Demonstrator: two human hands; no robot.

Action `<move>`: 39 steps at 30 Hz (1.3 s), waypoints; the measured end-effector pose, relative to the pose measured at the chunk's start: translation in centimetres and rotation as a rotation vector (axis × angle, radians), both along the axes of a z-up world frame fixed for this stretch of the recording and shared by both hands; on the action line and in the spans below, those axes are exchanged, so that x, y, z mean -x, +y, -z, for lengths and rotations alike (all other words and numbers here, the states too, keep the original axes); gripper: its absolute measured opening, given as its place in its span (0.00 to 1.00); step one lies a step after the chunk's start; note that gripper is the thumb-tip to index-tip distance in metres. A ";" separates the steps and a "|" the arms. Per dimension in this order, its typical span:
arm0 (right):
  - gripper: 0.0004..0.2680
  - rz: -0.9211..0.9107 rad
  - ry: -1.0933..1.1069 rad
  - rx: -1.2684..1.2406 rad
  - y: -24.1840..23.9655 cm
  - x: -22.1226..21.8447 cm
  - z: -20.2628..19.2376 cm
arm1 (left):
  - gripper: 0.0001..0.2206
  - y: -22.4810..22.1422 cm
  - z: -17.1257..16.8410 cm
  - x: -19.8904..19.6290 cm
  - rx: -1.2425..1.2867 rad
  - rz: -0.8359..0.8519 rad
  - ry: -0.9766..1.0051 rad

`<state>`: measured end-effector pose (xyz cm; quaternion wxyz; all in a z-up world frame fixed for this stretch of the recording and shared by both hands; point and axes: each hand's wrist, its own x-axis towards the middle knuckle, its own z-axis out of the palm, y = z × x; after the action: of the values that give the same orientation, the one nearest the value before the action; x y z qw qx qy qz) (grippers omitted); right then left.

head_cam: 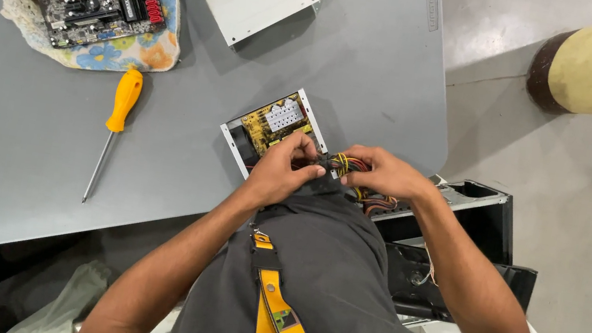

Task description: A person disassembles a computer power supply unit by unscrewing the casing and removing the top cover to access internal components.

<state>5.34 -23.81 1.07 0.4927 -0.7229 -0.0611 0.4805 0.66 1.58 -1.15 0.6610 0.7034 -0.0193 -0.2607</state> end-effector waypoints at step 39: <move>0.14 0.083 -0.264 0.193 1.4 2.7 3.3 | 0.16 -1.1 3.8 1.5 0.200 -0.248 0.042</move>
<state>2.66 -22.45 -2.25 0.4281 -0.8256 -0.0489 0.3643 -0.85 0.44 -4.93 0.7551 0.6254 0.0559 -0.1887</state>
